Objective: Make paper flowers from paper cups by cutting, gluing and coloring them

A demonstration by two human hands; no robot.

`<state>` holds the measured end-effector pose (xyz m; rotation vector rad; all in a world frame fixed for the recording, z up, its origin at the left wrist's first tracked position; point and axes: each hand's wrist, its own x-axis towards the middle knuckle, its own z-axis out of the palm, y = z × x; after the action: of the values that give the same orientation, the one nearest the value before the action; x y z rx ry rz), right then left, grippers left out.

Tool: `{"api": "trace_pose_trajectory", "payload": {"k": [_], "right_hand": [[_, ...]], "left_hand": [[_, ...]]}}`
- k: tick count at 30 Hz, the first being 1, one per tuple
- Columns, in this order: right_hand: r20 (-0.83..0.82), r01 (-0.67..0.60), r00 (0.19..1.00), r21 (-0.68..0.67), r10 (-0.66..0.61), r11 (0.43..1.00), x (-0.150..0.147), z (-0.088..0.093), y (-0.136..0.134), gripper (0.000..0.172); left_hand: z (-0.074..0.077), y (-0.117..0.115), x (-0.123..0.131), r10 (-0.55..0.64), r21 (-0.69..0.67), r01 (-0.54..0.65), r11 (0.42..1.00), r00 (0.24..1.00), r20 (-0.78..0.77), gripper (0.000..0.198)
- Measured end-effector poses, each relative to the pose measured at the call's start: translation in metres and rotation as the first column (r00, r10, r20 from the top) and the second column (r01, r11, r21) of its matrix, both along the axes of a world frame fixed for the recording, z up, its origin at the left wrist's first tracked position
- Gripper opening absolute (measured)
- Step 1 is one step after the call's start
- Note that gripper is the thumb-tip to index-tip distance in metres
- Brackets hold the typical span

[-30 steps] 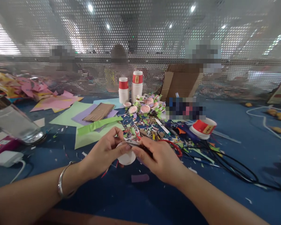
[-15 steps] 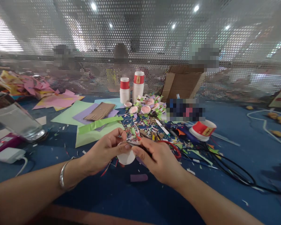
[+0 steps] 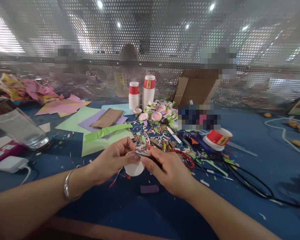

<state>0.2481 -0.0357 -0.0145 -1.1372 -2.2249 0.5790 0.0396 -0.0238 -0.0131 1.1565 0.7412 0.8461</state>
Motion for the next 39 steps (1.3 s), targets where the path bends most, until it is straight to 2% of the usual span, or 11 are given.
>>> {"api": "trace_pose_trajectory", "payload": {"k": [9, 14, 21, 26, 30, 34, 39], "right_hand": [[-0.019, 0.007, 1.0, -0.1, -0.009, 0.995, 0.0007, 0.0006, -0.0028, 0.043], [-0.074, -0.001, 0.997, -0.123, -0.008, 0.992, 0.0006, 0.0005, -0.0023, 0.042], [-0.121, -0.011, 0.993, -0.173, -0.011, 0.985, 0.0017, 0.0004, -0.0042, 0.045], [-0.235, -0.084, 0.972, -0.277, 0.017, 0.957, 0.0002, 0.005, -0.0063, 0.049], [-0.324, -0.148, 0.946, -0.384, 0.017, 0.911, -0.0004, 0.0059, -0.0053, 0.047], [-0.391, -0.173, 0.92, -0.461, -0.025, 0.87, 0.0001, 0.006, -0.0024, 0.048], [-0.342, -0.111, 0.939, -0.426, -0.046, 0.898, -0.0007, 0.0078, -0.0004, 0.043]], "left_hand": [[0.0001, -0.0011, 0.0006, -0.002, 0.004, 0.002, 1.0, 1.0, 0.006, 0.047], [-0.0015, 0.0001, 0.0021, 0.01, 0.013, -0.011, 1.0, 0.997, 0.074, 0.047], [-0.003, 0.0013, 0.0018, -0.044, 0.018, 0.042, 0.999, 0.992, 0.119, 0.039], [-0.0016, 0.003, -0.0007, -0.115, 0.022, 0.113, 0.993, 0.985, 0.131, 0.036], [0.0003, 0.004, -0.0027, -0.135, 0.006, 0.135, 0.991, 0.987, 0.087, 0.034], [0.0015, 0.0051, -0.0031, -0.068, 0.01, 0.067, 0.998, 0.997, 0.039, 0.035], [0.0052, 0.0056, -0.0038, -0.001, 0.058, 0.002, 0.998, 1.0, -0.019, 0.033]]}}
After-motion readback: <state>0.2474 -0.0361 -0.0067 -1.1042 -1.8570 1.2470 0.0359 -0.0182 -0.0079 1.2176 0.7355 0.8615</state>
